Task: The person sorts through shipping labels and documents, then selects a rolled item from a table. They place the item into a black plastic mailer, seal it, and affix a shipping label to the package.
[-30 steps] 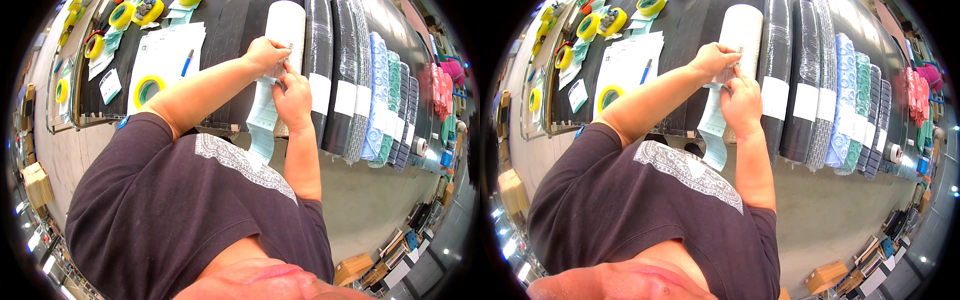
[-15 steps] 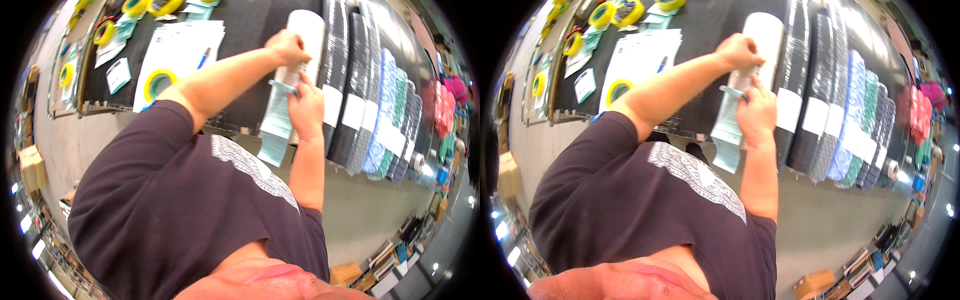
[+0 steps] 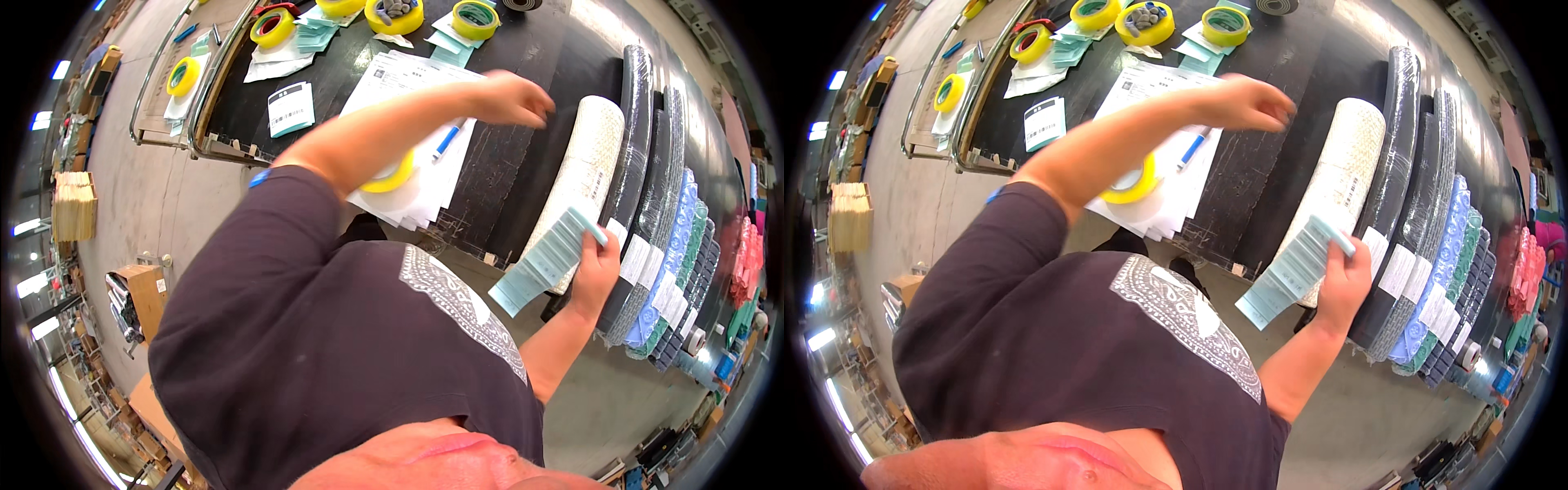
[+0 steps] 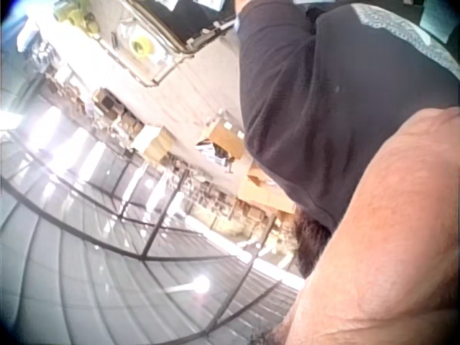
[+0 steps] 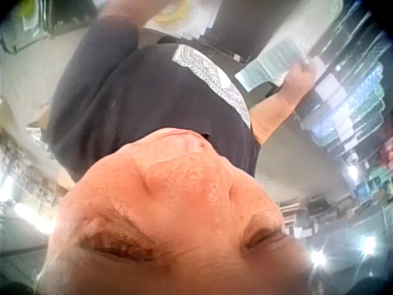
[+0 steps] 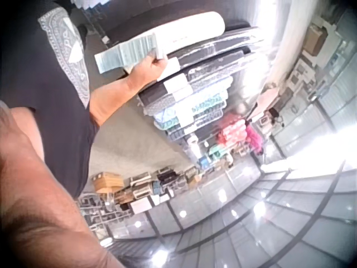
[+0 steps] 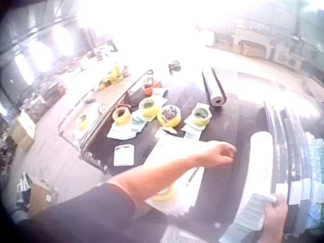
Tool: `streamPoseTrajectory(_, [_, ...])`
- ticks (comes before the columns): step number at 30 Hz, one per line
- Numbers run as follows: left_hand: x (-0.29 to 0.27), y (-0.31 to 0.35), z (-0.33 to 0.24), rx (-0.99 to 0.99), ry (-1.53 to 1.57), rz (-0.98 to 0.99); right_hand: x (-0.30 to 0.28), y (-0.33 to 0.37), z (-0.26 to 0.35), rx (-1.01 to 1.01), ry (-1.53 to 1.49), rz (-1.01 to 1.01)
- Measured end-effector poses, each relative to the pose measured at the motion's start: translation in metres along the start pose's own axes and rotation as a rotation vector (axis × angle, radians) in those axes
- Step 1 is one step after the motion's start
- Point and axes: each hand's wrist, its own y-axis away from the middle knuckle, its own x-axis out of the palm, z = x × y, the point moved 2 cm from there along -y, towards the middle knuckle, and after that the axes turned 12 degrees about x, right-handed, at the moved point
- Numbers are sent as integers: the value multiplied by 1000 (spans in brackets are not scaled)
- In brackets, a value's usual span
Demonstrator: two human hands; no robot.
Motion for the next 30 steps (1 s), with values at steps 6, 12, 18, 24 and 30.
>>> streamPoseTrajectory(6, [-127, 154, 86, -483, -749, 218, 31, 40, 25, -80, -401, 247])
streamPoseTrajectory(12, [-108, 190, 147, -184, -852, 197, 115, 35, 42, -20, -286, 165])
streamPoseTrajectory(18, [-105, 194, 135, -111, -821, 170, 163, 13, 41, -39, -366, 28])
streamPoseTrajectory(24, [-110, 224, 94, 273, -553, 15, 156, -2, 82, -189, -354, -274])
streamPoseTrajectory(30, [-104, 240, 61, 223, -262, 86, 156, -15, 128, -504, -299, -510])
